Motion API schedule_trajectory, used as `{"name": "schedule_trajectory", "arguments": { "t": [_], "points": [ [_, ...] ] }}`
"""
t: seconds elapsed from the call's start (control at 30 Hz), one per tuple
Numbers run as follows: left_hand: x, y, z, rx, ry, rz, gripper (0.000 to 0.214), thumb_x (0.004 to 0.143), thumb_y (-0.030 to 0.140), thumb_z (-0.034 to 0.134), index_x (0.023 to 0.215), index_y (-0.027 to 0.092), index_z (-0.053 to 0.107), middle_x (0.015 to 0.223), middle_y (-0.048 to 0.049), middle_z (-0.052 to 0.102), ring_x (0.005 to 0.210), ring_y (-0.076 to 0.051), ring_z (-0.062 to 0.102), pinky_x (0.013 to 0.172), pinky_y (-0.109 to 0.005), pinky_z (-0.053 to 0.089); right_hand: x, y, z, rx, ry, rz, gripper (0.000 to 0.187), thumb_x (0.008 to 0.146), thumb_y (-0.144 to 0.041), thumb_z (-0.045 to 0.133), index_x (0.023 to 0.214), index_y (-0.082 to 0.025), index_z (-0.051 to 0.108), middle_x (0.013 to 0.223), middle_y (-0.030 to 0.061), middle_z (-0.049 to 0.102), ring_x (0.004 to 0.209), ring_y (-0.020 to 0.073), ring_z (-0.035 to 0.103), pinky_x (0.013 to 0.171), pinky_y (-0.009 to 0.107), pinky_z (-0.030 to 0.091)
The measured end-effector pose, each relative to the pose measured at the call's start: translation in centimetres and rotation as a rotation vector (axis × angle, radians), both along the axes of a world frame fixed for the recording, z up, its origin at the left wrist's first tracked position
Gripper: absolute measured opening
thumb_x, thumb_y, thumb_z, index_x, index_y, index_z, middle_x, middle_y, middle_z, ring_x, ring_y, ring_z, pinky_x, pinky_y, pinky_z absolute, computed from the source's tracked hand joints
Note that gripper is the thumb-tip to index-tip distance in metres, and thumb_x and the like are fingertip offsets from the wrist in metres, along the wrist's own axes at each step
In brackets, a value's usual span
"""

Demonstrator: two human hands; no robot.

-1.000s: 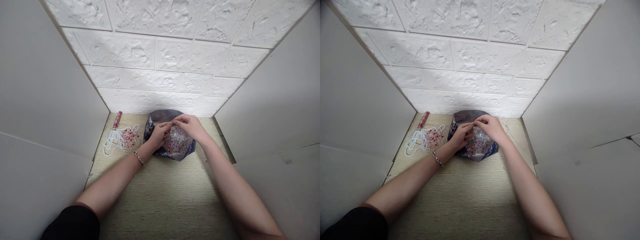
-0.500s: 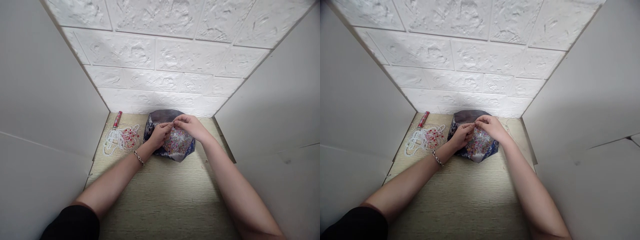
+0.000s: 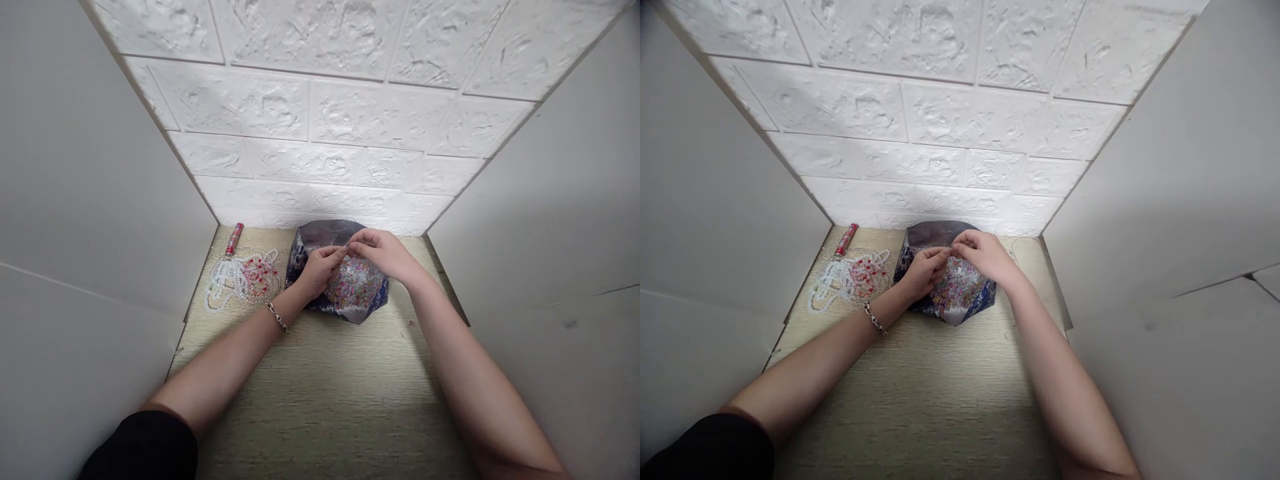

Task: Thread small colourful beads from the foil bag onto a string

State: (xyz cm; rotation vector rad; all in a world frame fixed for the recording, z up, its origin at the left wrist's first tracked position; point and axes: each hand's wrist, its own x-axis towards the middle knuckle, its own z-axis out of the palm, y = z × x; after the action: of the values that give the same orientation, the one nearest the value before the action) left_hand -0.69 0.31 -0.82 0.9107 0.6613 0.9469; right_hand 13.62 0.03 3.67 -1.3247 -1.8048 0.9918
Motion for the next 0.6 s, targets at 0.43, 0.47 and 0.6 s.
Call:
{"name": "schedule_trajectory", "arguments": {
  "t": [0.43, 0.47, 0.6],
  "points": [
    [0.0, 0.0, 0.0, -0.003, 0.014, 0.017, 0.024, 0.061, 0.034, 0.061, 0.069, 0.013, 0.055, 0.038, 0.0099, 0.027, 0.030, 0.001, 0.020, 0.032, -0.017, 0.010, -0.7, -0.5, 0.3, 0.180, -0.224, -0.018, 0.011, 0.073, -0.024, 0.042, 0.069, -0.018, 0.050, 0.065, -0.0007, 0.054, 0.061, 0.0107, 0.048, 0.057, 0.024, 0.035],
    [0.1, 0.1, -0.1, -0.002, 0.018, 0.018, 0.024, 0.062, 0.034, 0.061, 0.070, 0.012, 0.056, 0.038, 0.0099, 0.027, 0.030, 0.001, 0.020, 0.032, -0.017, 0.009, -0.8, -0.5, 0.3, 0.209, -0.257, -0.023, 0.011, 0.073, -0.023, 0.041, 0.069, -0.018, 0.050, 0.065, -0.0007, 0.055, 0.061, 0.0107, 0.048, 0.057, 0.024, 0.035],
    [0.1, 0.1, -0.2, -0.004, 0.014, 0.027, 0.026, 0.061, 0.035, 0.061, 0.072, 0.012, 0.056, 0.038, 0.0099, 0.027, 0.030, 0.001, 0.019, 0.032, -0.018, 0.009, -1.1, -0.7, 0.5, 0.323, -0.374, -0.033, 0.011, 0.074, -0.019, 0.039, 0.069, -0.019, 0.049, 0.065, -0.0007, 0.053, 0.062, 0.0106, 0.046, 0.058, 0.023, 0.033]
  ]
}}
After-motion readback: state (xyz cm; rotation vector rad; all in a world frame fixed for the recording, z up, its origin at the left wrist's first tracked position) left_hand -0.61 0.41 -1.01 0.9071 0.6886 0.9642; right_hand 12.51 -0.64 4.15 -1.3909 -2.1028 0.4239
